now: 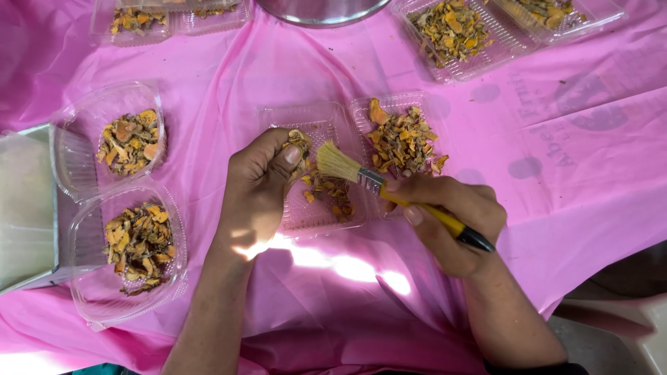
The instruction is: Sorting and packaging dried herbs into plastic containers and small bags using a brush and hands.
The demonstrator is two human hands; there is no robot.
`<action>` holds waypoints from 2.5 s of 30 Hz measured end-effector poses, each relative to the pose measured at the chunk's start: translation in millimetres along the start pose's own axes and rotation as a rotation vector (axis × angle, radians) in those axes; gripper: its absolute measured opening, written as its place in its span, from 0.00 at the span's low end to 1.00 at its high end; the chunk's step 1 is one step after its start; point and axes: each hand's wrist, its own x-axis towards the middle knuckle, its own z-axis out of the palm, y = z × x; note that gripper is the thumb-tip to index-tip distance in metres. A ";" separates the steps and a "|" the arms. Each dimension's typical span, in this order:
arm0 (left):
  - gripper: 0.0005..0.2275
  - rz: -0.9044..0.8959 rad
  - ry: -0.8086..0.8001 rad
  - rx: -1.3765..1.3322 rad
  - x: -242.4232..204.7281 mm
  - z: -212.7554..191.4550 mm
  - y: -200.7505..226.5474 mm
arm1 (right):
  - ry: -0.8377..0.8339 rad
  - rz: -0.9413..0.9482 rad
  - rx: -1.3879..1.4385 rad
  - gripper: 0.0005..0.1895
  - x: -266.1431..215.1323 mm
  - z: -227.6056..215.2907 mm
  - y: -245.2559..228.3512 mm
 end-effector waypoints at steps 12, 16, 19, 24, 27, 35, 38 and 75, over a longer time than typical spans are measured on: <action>0.08 -0.123 0.139 -0.237 -2.7 6.4 -6.9 | -0.018 -0.033 0.120 0.09 15.3 6.3 -6.2; 0.09 -0.119 0.123 -0.288 -3.6 4.7 -10.3 | -0.030 -0.042 0.157 0.09 15.9 7.1 -2.5; 0.09 -0.120 0.119 -0.317 -2.0 1.0 -21.0 | -0.038 -0.024 0.145 0.08 16.6 4.1 0.7; 0.09 -0.098 0.086 -0.331 -2.2 2.8 -16.0 | -0.033 -0.007 0.142 0.08 16.0 3.2 1.7; 0.09 -0.091 0.067 -0.335 -2.5 2.1 -14.5 | -0.028 0.003 0.145 0.09 16.8 3.2 2.2; 0.09 -0.082 0.013 -0.288 -3.9 4.4 -0.9 | -0.017 0.037 0.148 0.10 16.6 4.3 0.2; 0.09 -0.087 0.000 -0.259 -4.2 4.0 6.7 | -0.013 0.043 0.151 0.10 18.1 5.9 -1.5; 0.16 -0.038 -0.405 0.581 83.3 85.5 -20.8 | 0.579 0.037 0.084 0.15 5.8 -68.9 31.4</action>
